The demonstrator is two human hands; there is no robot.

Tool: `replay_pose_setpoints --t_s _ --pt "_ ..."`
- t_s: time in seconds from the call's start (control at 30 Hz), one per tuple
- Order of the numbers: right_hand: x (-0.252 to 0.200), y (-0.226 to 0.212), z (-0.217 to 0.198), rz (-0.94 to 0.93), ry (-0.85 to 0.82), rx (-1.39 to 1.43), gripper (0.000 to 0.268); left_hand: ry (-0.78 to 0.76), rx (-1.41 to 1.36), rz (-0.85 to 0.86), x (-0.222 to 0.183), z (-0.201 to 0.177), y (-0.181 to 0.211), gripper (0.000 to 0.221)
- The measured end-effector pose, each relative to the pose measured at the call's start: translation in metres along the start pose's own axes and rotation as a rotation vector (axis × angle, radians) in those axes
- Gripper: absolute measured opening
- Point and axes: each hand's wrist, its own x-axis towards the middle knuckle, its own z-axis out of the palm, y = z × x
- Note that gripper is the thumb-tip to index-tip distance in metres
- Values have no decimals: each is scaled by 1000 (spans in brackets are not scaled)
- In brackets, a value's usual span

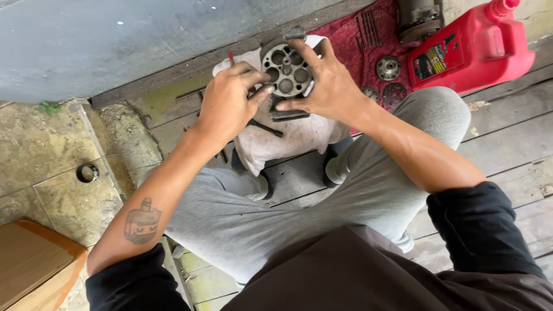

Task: Disassembling and cleaning a mechanical engine component using a metal rod and manual inspection

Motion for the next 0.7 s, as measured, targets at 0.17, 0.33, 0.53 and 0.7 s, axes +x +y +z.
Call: replay_pose_setpoints --t_s 0.17,0.33,0.53,0.7 --pt "-1 11 -6 -50 -47 25 118 98 31 24 -4 30 -9 11" --pt "13 23 -30 -148 -227 28 83 122 3 69 -5 32 -10 8" --pt "29 25 -17 -132 -259 26 94 98 -227 8 0 21 -3 9" --pt "36 31 -30 -222 -260 85 64 88 -258 35 1 17 -8 12"
